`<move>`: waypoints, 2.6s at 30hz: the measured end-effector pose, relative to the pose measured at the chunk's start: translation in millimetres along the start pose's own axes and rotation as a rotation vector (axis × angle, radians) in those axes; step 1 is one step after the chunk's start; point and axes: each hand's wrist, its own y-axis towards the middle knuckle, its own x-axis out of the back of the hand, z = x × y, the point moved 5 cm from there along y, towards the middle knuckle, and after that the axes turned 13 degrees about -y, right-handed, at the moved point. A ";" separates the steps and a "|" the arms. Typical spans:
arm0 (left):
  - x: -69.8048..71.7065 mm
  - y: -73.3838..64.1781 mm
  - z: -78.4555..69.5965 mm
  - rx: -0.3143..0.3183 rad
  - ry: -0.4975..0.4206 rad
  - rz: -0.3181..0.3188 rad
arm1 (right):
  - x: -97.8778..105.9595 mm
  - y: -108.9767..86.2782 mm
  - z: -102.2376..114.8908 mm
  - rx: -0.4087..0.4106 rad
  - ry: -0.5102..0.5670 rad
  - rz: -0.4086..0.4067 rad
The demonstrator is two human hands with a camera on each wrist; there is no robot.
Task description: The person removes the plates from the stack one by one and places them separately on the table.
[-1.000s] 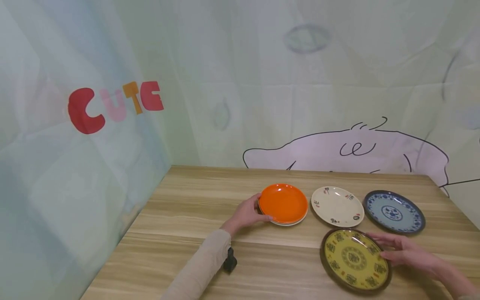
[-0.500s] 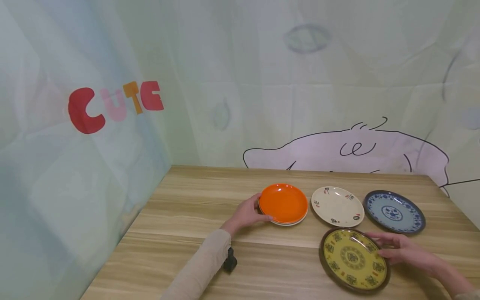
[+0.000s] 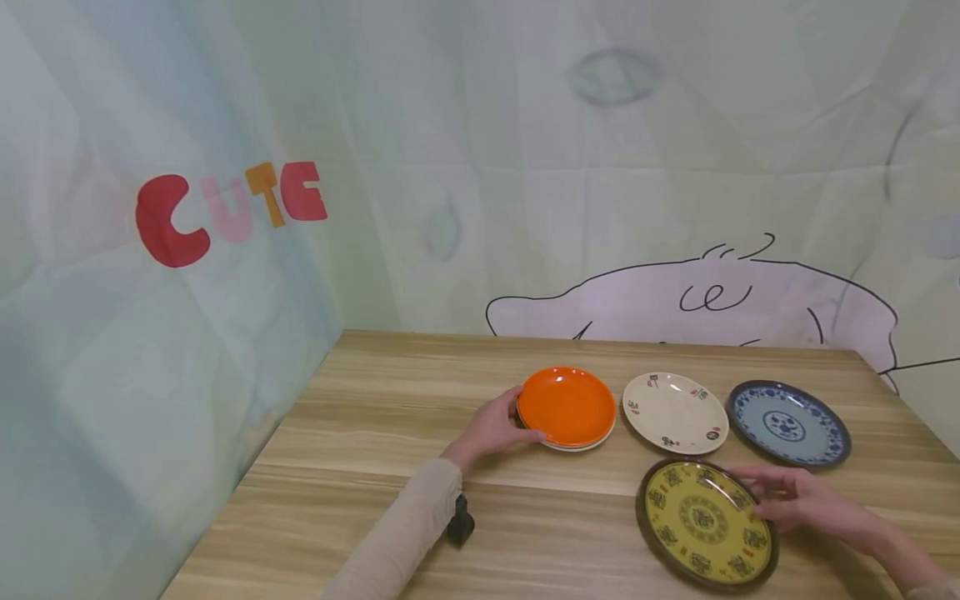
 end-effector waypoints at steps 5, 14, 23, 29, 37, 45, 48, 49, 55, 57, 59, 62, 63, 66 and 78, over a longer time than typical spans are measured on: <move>-0.6 0.5 -0.1 0.007 0.010 0.001 | 1.7 -1.4 -0.2 -0.026 -0.037 -0.021; -0.8 0.7 0.5 0.015 -0.002 0.006 | 11.8 -1.7 5.3 -0.055 -0.132 -0.093; -1.3 1.9 1.8 0.017 0.010 0.007 | 20.3 5.3 12.0 -0.054 -0.081 -0.098; -1.2 1.6 1.7 0.021 0.003 0.007 | 22.0 16.2 27.3 -0.061 -0.167 -0.117; -0.6 0.5 -0.2 0.029 -0.007 0.010 | 13.4 40.5 49.6 -0.039 -0.148 -0.094; 0.1 0.9 0.4 0.048 -0.019 0.007 | -1.0 70.3 67.2 -0.007 -0.184 -0.123; 0.9 0.7 -0.2 0.048 -0.010 0.003 | -6.8 80.3 71.0 -0.005 -0.178 -0.142; 1.0 0.6 -0.4 0.047 -0.008 0.003 | -8.7 83.4 72.3 -0.006 -0.171 -0.149; 0.2 0.4 0.5 0.048 -0.009 0.010 | -19.9 101.8 81.7 0.009 -0.114 -0.189; -0.1 0.5 0.9 0.050 -0.010 0.011 | -23.0 107.8 85.1 0.013 -0.119 -0.201; 0.3 0.3 0.7 0.050 -0.006 0.009 | -25.6 114.1 88.7 0.009 -0.145 -0.212; 0.9 0.0 0.0 0.042 0.004 0.004 | -28.2 123.1 92.0 -0.012 -0.185 -0.233; 0.9 0.2 -0.2 0.037 0.006 0.004 | -28.9 125.7 92.5 -0.024 -0.194 -0.240; 0.7 0.7 -0.3 0.028 0.013 0.002 | -30.8 131.7 92.9 -0.044 -0.210 -0.251; 0.3 -0.4 -2.3 0.014 0.011 0.003 | -36.1 139.3 96.0 -0.043 -0.237 -0.255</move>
